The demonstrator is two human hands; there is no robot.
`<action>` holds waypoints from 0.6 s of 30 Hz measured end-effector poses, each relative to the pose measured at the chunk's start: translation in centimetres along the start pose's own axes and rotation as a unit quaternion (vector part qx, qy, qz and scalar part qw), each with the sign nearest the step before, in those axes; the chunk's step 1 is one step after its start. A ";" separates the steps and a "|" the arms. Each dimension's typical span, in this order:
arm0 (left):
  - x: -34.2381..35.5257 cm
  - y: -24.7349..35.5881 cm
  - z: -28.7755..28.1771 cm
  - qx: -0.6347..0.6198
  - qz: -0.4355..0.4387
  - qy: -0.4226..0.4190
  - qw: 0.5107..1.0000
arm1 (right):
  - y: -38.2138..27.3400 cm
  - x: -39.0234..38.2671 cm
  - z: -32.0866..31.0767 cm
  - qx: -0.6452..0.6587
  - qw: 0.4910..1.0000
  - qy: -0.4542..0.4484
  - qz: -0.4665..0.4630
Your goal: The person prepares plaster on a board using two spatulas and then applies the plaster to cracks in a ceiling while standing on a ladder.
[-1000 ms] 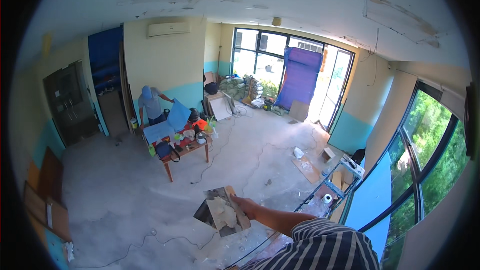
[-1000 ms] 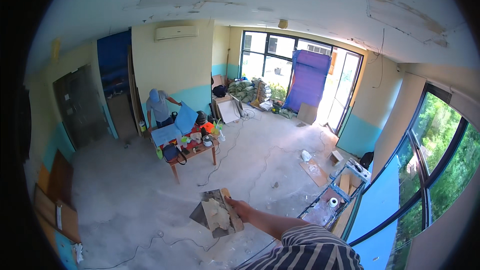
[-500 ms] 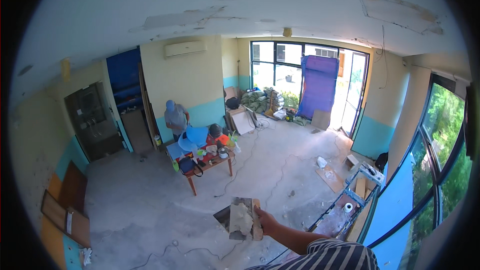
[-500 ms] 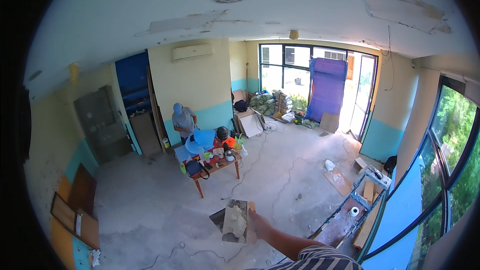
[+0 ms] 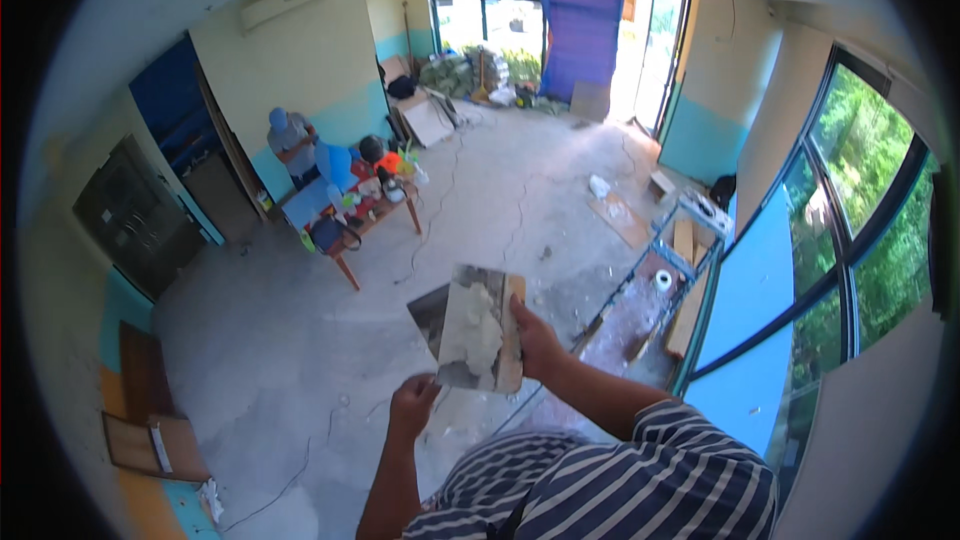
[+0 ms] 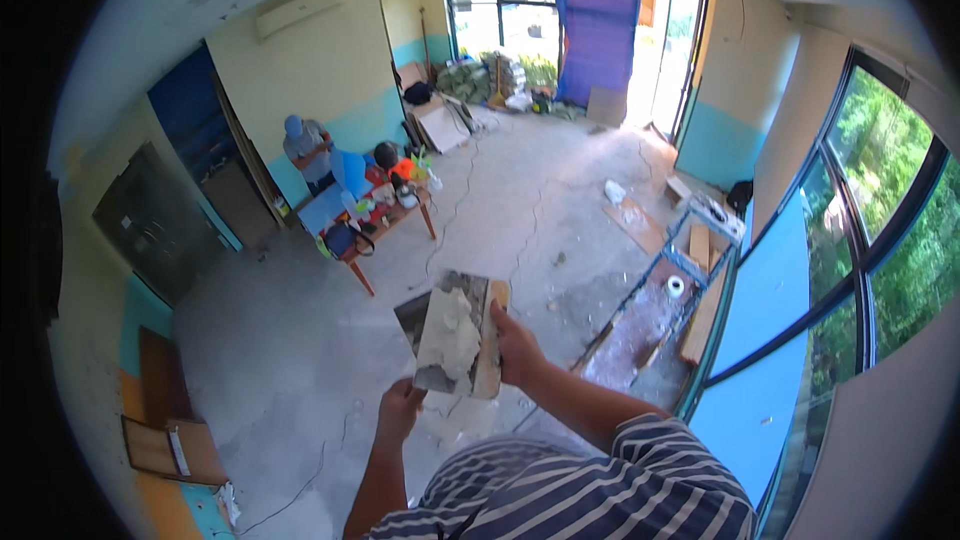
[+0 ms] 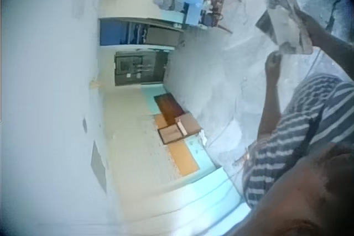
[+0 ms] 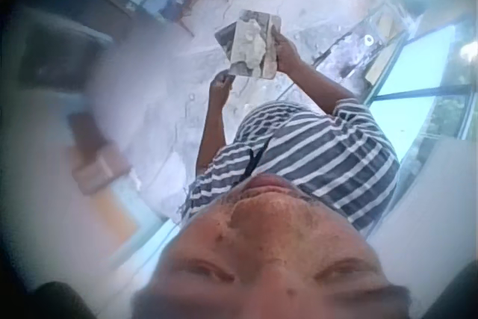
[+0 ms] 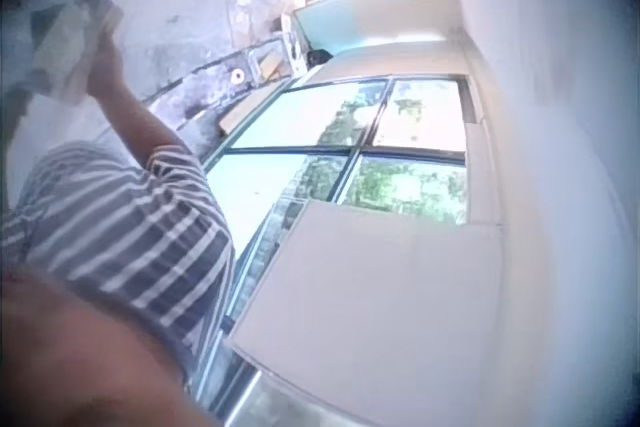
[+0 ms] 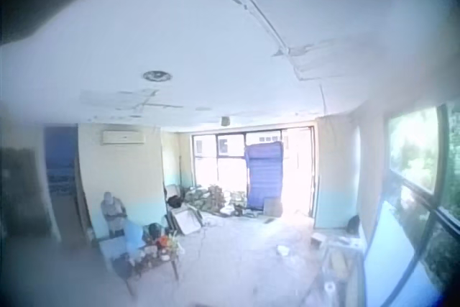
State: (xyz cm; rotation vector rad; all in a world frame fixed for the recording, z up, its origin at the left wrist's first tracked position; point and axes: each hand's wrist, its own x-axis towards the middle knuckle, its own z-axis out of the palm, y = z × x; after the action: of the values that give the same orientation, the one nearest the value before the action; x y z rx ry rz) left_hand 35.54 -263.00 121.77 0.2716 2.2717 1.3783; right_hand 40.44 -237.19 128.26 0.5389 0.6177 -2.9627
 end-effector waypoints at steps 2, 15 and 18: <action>1.7 4.0 1.3 0.036 0.117 -0.048 0.991 | -0.9 -1.3 0.5 0.019 1.000 -0.008 -0.016; 5.4 4.3 9.2 -0.321 -0.044 -0.143 0.935 | -1.2 -8.2 -1.6 0.039 0.997 0.038 -0.059; 5.0 4.0 8.2 -0.514 -0.043 -0.106 0.850 | -1.4 -10.4 -3.9 0.065 0.995 0.047 -0.066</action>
State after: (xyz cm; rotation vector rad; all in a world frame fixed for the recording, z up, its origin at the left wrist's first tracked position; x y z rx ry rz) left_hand 34.86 -252.68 120.64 -0.0454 1.0964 2.1443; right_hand 51.24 -234.39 129.07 0.6770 0.4881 -3.1342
